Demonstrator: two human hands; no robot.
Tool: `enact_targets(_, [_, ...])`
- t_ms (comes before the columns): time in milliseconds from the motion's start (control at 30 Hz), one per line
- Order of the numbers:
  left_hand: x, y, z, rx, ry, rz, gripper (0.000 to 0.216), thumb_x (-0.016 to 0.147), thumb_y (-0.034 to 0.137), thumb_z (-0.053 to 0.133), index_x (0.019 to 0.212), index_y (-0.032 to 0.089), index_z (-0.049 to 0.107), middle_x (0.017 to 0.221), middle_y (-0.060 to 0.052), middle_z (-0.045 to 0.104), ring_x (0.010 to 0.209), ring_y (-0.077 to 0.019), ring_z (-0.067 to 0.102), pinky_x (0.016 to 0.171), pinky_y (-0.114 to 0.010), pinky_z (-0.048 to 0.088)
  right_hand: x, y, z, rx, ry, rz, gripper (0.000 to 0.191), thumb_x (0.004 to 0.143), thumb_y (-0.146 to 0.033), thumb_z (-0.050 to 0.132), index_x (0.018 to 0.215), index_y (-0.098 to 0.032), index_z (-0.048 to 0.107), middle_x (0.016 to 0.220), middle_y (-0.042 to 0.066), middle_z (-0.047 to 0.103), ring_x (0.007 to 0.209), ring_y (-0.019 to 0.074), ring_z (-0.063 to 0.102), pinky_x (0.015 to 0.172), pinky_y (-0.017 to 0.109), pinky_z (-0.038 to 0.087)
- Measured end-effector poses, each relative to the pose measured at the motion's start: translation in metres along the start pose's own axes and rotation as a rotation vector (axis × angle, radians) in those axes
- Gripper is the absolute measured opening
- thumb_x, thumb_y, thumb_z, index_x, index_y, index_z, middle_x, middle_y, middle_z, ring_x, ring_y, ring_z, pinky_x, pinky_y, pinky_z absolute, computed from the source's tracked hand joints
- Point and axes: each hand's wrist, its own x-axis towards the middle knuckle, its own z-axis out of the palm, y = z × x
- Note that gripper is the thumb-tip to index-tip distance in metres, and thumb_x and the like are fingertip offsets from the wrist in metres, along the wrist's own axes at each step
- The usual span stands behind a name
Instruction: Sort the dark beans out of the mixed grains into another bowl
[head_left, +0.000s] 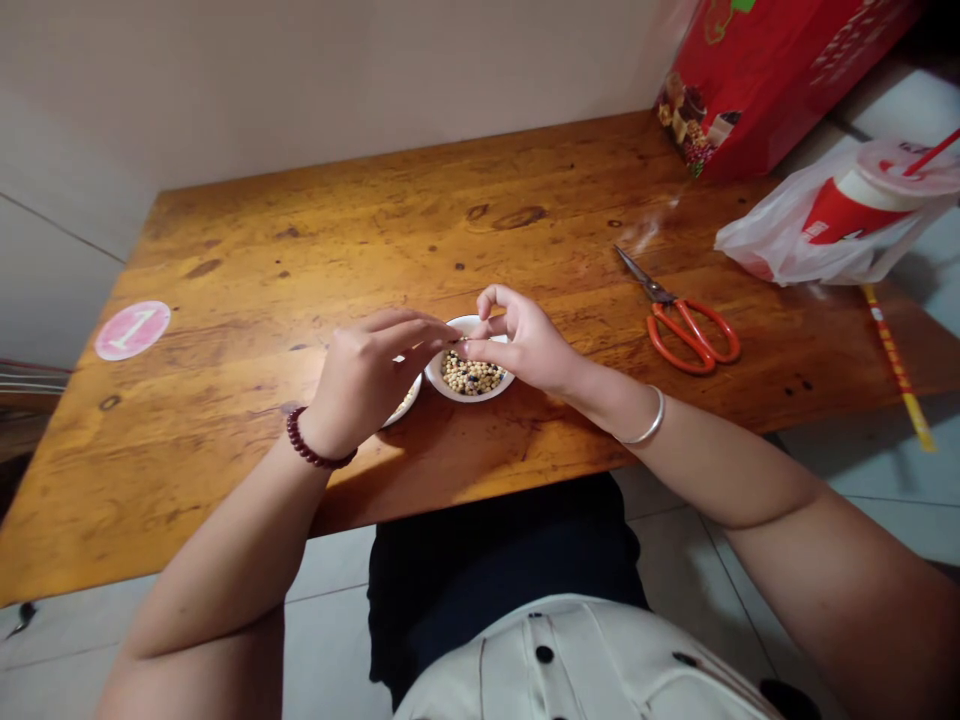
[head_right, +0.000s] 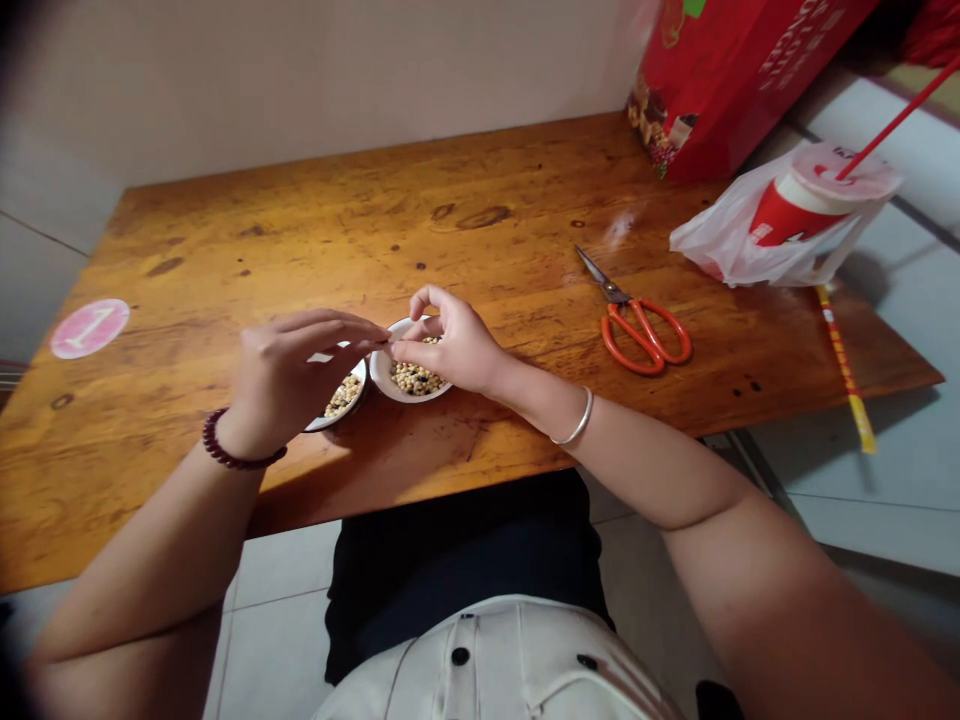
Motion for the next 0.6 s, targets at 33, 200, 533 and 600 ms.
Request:
enact_targets(33, [-0.0002, 0.0001, -0.0001, 0.003, 0.006, -0.004, 0.012, 0.091, 0.022, 0.063, 0.094, 0.018, 0.075, 0.094, -0.004, 0.076, 0.081, -0.012, 0.069, 0.07, -0.02, 0.055, -0.0002, -0.0001, 0.0001, -0.004, 0.003, 0.0, 0.045, 0.061, -0.027, 0.079, 0.083, -0.024, 0.04, 0.064, -0.007, 0.065, 0.064, 0.0119, 0.059, 0.068, 0.028, 0.045])
enact_targets(200, [-0.0001, 0.0003, -0.002, -0.001, 0.002, -0.025, 0.012, 0.091, 0.023, 0.064, 0.094, 0.019, 0.075, 0.093, -0.003, 0.075, 0.079, -0.011, 0.068, 0.067, -0.019, 0.054, -0.0002, -0.0001, 0.0005, -0.015, 0.002, 0.0, 0.044, 0.061, -0.029, 0.079, 0.083, -0.024, 0.041, 0.064, -0.008, 0.063, 0.063, 0.0122, 0.059, 0.067, 0.029, 0.045])
enact_targets(533, [0.0002, -0.0014, -0.002, -0.026, -0.009, 0.01, 0.012, 0.091, 0.022, 0.064, 0.095, 0.019, 0.075, 0.095, -0.004, 0.075, 0.083, -0.0127, 0.07, 0.07, -0.021, 0.055, -0.0002, -0.0057, -0.002, 0.038, -0.053, 0.045, 0.046, 0.061, -0.028, 0.078, 0.084, -0.024, 0.039, 0.065, -0.007, 0.066, 0.066, 0.0135, 0.063, 0.07, 0.03, 0.047])
enact_targets(600, [0.0001, -0.0011, -0.0014, -0.017, -0.005, 0.012, 0.012, 0.091, 0.022, 0.064, 0.095, 0.019, 0.075, 0.094, -0.005, 0.075, 0.082, -0.0127, 0.069, 0.069, -0.021, 0.055, -0.0007, -0.0066, -0.0026, 0.045, -0.069, 0.057, 0.046, 0.062, -0.027, 0.079, 0.084, -0.024, 0.039, 0.065, -0.007, 0.066, 0.065, 0.0125, 0.062, 0.069, 0.029, 0.046])
